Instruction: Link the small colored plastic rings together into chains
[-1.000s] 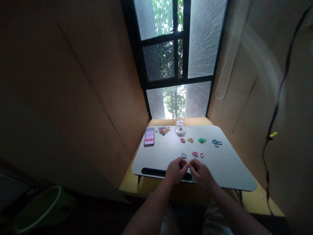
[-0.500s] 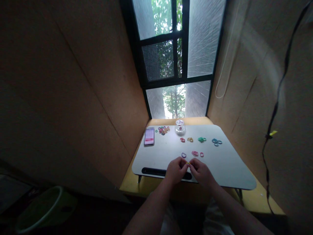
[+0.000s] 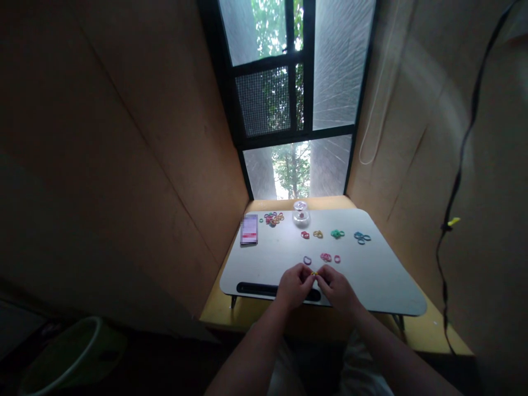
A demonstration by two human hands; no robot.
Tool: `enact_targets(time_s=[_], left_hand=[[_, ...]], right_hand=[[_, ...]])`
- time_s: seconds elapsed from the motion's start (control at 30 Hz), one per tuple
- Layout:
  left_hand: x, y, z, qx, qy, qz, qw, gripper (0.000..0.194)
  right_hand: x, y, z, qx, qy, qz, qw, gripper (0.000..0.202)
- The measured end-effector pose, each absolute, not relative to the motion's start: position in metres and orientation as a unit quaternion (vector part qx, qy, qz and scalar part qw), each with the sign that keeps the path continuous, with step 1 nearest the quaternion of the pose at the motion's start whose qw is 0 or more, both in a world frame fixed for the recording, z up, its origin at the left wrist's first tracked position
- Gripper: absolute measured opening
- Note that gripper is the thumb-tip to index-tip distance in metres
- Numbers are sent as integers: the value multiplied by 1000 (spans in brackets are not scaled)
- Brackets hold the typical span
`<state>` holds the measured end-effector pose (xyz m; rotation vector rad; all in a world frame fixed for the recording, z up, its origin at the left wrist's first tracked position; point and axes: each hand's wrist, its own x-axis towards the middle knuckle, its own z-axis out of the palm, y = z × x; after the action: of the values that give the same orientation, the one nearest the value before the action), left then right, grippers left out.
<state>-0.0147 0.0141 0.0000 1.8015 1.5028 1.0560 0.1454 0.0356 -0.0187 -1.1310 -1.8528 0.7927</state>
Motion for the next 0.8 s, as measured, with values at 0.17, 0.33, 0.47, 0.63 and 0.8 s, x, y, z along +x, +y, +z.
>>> enact_targets(time_s=[0.17,0.33,0.47,0.63,0.8], left_hand=[[-15,14,-2,669,559,397,288,15],[-16,15,-4,672,541,410,297,12],[-16,16,-4,674,532,414,302,13],[-15,17,-5,675,539,408,295,17],[-16,17,-5,677,542,405,289,15]], right_hand=[[146,36,-22,-456,-731,303,407,22],[146,37,-25,-456,-736,300,400,25],[146,37,-24,-456,-736,297,403,24],[146,37,-23,-452,-735,297,410,23],[146,35,-21,-445,-741,300,403,21]])
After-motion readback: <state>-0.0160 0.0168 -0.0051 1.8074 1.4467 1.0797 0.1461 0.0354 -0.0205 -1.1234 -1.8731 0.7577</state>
